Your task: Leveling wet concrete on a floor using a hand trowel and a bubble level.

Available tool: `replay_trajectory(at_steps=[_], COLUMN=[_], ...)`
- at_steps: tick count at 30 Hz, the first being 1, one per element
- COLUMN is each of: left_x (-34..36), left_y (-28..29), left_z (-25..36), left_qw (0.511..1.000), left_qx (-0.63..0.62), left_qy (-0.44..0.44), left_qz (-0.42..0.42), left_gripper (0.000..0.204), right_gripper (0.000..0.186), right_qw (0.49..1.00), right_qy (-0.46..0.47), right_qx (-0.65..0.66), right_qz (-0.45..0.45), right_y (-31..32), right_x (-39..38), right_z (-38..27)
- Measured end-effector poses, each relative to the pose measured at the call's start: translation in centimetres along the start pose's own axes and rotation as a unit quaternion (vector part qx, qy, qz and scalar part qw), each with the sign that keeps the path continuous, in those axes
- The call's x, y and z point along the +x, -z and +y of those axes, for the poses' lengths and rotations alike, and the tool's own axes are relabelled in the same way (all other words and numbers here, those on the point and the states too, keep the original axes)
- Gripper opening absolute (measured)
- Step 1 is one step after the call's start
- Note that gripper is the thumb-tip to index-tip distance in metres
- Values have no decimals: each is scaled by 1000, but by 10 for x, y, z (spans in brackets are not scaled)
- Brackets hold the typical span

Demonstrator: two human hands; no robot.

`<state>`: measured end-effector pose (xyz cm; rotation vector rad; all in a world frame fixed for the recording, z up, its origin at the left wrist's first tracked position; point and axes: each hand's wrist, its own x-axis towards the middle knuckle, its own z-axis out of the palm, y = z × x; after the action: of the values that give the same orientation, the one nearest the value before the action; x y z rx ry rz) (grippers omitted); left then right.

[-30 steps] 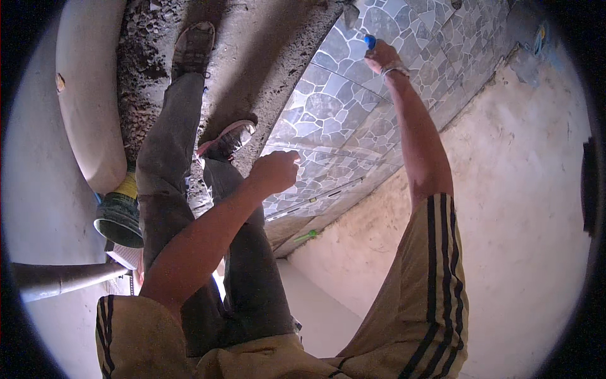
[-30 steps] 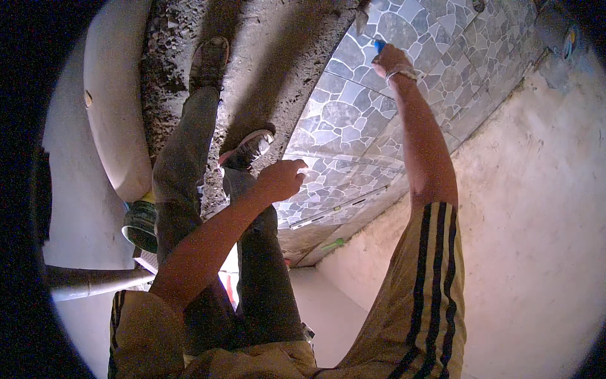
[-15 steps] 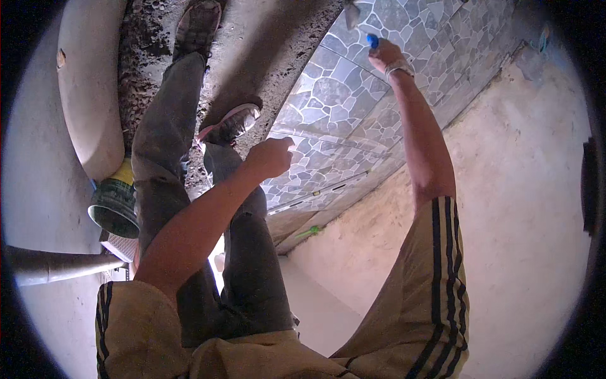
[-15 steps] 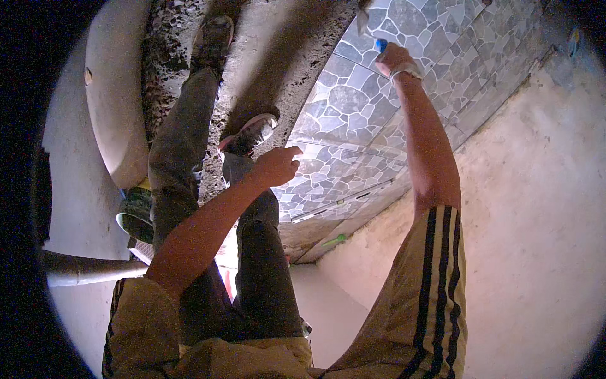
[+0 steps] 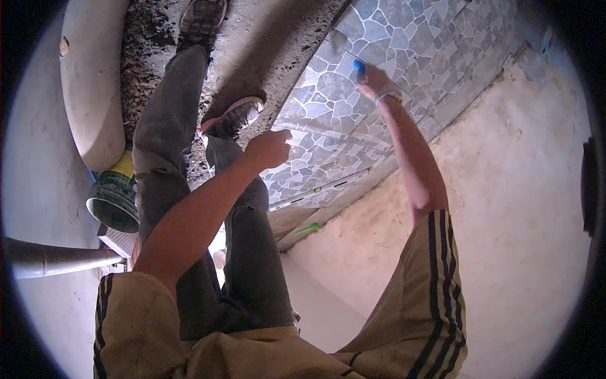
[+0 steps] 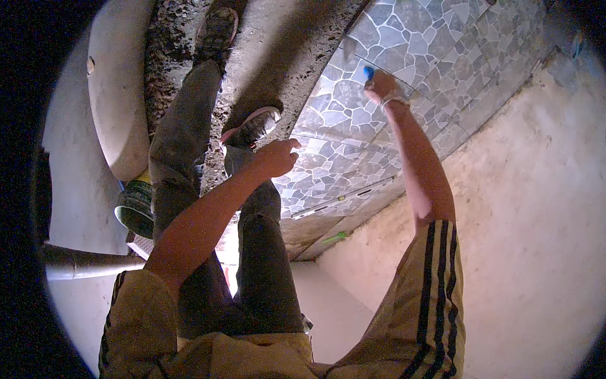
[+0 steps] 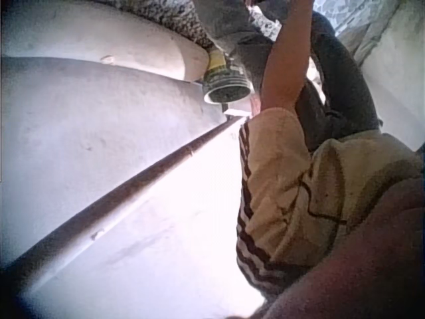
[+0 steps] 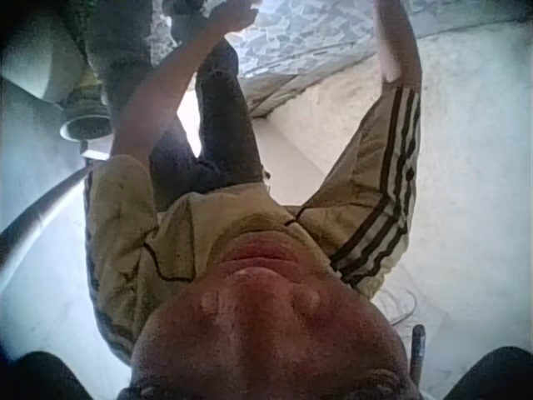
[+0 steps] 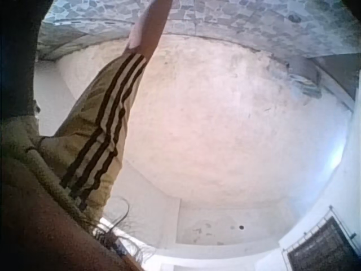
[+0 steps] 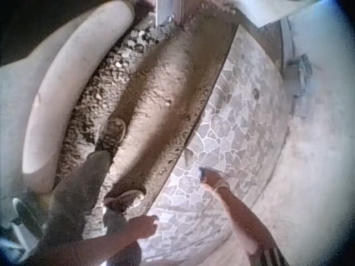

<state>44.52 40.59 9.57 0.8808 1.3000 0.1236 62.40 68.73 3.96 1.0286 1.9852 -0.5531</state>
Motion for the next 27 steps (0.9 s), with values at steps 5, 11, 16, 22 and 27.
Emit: replay_trajectory(at_steps=[5, 11, 16, 22, 27], left_x=[2, 4, 7, 10, 7], left_y=[8, 7, 10, 15, 23], left_z=[5, 9, 10, 14, 17], left_qw=[999, 999, 999, 999, 999], left_qx=[-15, -19, -27, -36, -17], left_qy=[12, 17, 7, 6, 24], left_qz=[-28, -21, -31, -39, -44], left_gripper=[33, 34, 35, 36, 37], right_gripper=[36, 37, 37, 39, 36], right_qw=[991, 981, 979, 980, 975], right_qy=[7, -110, -116, -127, -146], right_qx=[35, 147, 132, 136, 159], right_qz=[-125, -56, -99, -68, -52], right_y=[-49, -33, -39, -17, 7], right_x=[-45, -16, -11, 2, 11], right_z=[-25, -1, -2, 0, 1])
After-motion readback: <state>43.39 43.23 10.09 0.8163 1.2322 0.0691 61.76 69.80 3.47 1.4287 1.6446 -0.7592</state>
